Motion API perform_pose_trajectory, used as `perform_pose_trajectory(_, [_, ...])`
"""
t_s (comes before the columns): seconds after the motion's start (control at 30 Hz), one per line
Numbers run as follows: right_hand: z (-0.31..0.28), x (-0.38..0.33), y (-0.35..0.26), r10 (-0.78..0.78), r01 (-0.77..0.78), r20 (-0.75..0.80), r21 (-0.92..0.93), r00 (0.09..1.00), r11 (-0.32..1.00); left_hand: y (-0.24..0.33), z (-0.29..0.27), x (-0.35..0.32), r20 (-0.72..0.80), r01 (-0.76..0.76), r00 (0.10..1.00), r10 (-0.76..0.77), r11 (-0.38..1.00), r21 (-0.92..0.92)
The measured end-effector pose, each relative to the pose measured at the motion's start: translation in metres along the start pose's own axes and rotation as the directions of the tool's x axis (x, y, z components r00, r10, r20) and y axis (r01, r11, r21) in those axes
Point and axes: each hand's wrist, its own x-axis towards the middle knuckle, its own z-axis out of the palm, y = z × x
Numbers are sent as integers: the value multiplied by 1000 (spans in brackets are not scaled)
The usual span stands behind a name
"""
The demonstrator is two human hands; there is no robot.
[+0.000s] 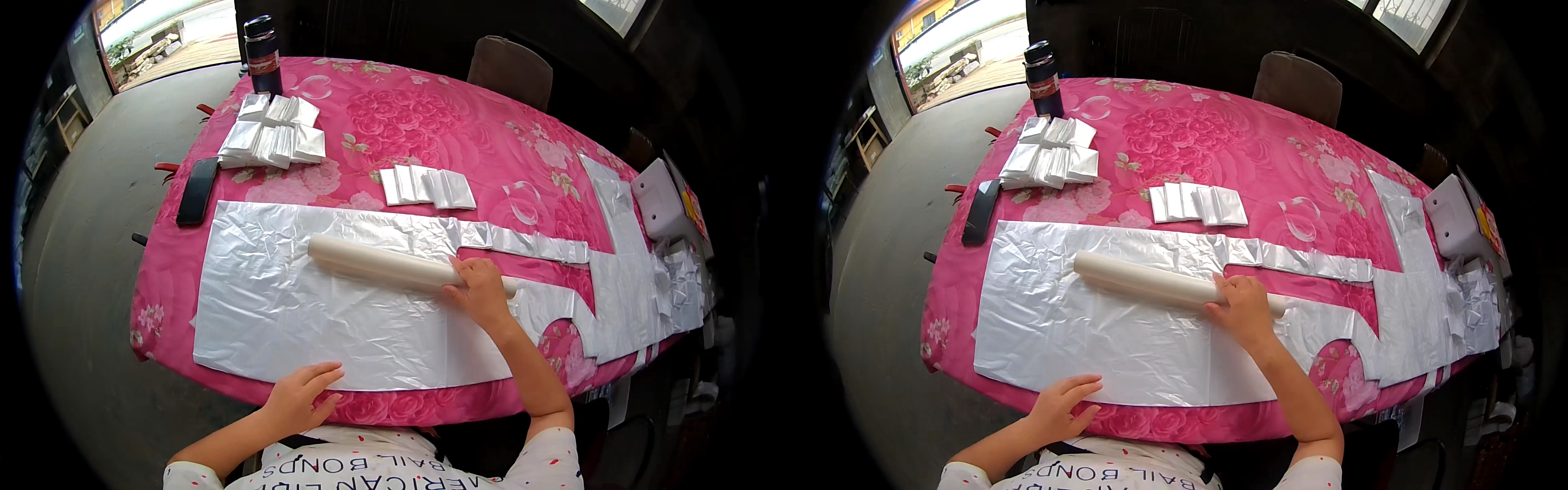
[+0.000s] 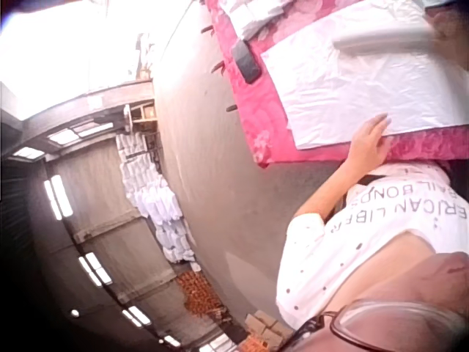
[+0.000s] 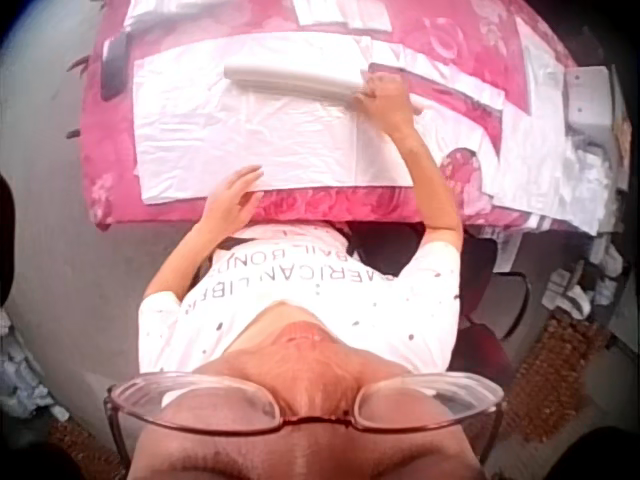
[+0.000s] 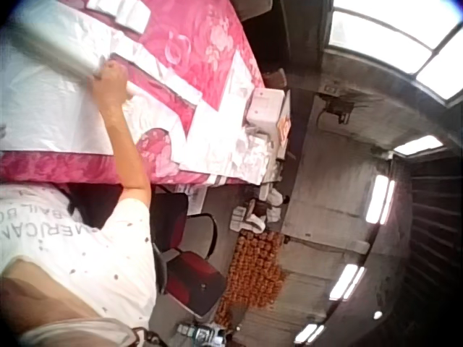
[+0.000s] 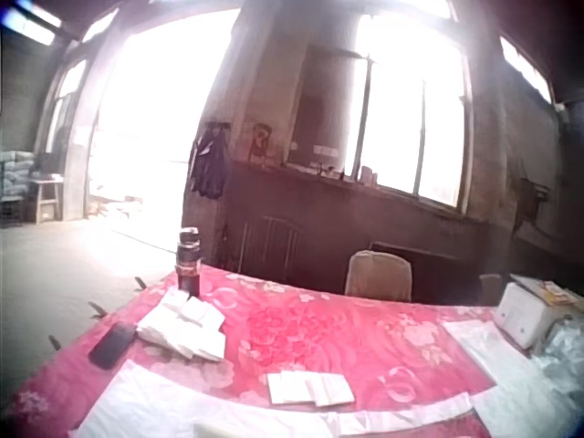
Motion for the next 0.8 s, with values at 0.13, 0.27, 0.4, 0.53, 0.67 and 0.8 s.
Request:
perform_pose_trajectory(0.13, [-8,-53,-54,99,-105,163,31,982,994,13,27,53,79,-47,996,38,991,123])
perform_pose_trajectory(0.27, [-6,-91,-58,-91,-4,243,361,966,932,-2,65,89,32,-177,984,174,965,196])
perform_pose_trajectory(0.4, [0,-110,-9,-21,-1,136,159,991,987,4,77,108,91,-239,970,224,946,220])
perform_pose_trajectory(0.53, [-19,-125,82,206,-206,-40,0,978,979,17,82,124,143,-304,949,280,932,196])
perform_pose_trajectory(0.67, [-52,-166,169,438,-474,-241,-118,866,873,29,89,139,190,-345,929,317,927,143])
perform_pose_trajectory(0.8, [-68,-202,219,566,-659,-408,-130,717,741,36,96,142,200,-366,922,333,916,164])
